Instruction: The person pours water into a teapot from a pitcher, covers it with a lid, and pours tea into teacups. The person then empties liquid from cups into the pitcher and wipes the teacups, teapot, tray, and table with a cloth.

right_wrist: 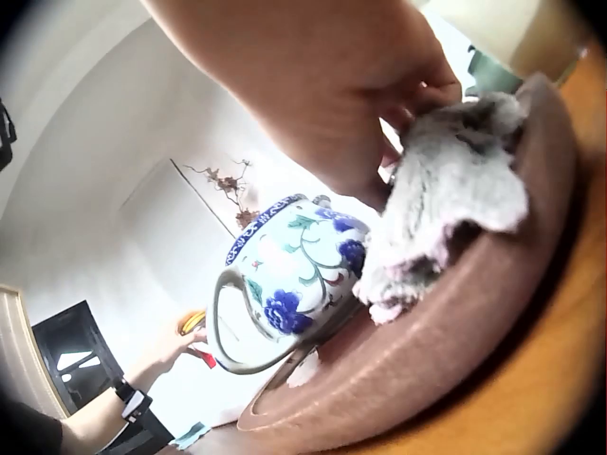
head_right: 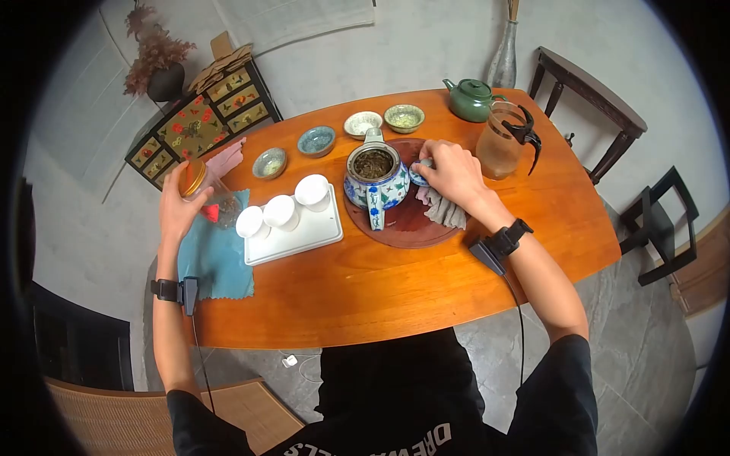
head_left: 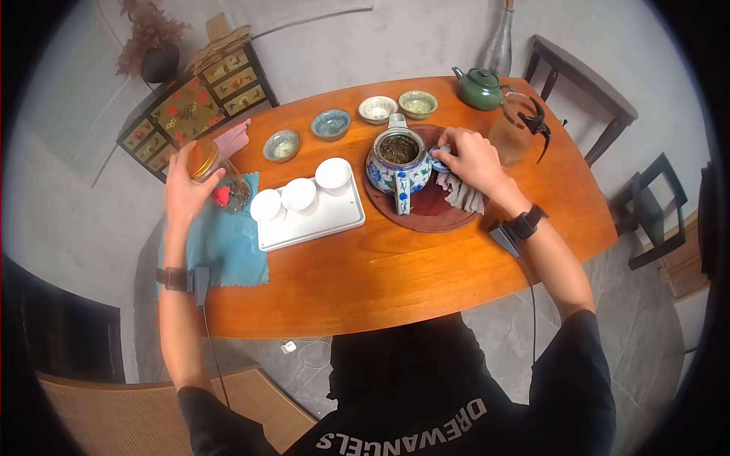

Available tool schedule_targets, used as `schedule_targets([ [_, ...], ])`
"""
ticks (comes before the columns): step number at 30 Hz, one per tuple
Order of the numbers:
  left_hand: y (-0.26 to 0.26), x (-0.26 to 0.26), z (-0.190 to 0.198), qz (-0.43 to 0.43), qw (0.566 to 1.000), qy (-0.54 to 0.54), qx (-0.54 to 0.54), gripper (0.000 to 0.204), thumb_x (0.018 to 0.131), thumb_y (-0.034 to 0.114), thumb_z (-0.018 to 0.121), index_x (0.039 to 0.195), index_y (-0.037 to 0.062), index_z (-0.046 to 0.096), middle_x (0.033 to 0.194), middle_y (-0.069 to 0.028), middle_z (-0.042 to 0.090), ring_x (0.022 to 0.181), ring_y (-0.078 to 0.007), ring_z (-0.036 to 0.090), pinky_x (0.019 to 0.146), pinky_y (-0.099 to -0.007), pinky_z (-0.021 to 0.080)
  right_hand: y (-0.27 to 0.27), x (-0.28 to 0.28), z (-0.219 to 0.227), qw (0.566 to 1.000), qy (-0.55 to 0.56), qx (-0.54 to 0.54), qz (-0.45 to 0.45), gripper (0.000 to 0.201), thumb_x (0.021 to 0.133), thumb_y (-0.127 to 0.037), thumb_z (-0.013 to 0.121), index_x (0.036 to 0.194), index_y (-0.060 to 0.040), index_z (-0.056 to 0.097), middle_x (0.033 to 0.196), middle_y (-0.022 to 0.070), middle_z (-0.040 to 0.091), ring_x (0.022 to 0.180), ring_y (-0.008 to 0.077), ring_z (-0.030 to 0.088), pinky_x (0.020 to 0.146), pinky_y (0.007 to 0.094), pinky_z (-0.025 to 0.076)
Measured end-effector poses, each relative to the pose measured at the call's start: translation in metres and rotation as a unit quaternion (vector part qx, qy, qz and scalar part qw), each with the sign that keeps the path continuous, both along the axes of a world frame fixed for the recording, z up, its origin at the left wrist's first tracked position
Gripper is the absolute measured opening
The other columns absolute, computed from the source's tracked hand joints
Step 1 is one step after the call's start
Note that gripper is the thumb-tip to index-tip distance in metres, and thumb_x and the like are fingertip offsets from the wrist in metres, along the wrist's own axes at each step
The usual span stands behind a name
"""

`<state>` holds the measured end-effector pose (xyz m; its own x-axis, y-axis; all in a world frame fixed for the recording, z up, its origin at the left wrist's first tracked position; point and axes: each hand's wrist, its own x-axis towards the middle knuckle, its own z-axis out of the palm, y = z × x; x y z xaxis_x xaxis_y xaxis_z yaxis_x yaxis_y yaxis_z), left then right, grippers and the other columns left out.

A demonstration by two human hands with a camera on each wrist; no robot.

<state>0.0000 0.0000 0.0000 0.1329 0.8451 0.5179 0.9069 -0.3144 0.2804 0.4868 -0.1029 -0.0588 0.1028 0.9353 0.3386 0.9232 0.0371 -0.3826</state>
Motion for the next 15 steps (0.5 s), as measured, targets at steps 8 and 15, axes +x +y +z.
schedule_targets([
  [8, -0.077, 0.091, 0.083, -0.231, 0.959, -0.103, 0.13, 0.075, 0.069, 0.013, 0.083, 0.137, 0.0089, 0.053, 0.128, -0.0137, 0.059, 0.123, -0.03, 0.058, 0.102, -0.0404, 0.048, -0.056, -0.072, 0.08, 0.969, 0.069, 0.189, 0.147, 0.059, 0.086, -0.035, 0.076, 0.134, -0.0075, 0.057, 0.107, 0.0173, 0.063, 0.098, 0.0386, 0.064, 0.079, 0.0476, 0.052],
  [15, -0.13, 0.168, 0.073, -0.376, 0.921, -0.075, 0.068, 0.086, 0.055, 0.0, 0.075, 0.137, 0.0103, 0.052, 0.128, -0.008, 0.055, 0.115, -0.0226, 0.058, 0.086, -0.0303, 0.049, -0.082, -0.121, 0.067, 0.92, 0.167, 0.244, 0.259, 0.097, 0.068, -0.023, 0.09, 0.149, -0.0045, 0.041, 0.125, 0.0163, 0.057, 0.11, 0.0375, 0.058, 0.09, 0.0432, 0.047],
])
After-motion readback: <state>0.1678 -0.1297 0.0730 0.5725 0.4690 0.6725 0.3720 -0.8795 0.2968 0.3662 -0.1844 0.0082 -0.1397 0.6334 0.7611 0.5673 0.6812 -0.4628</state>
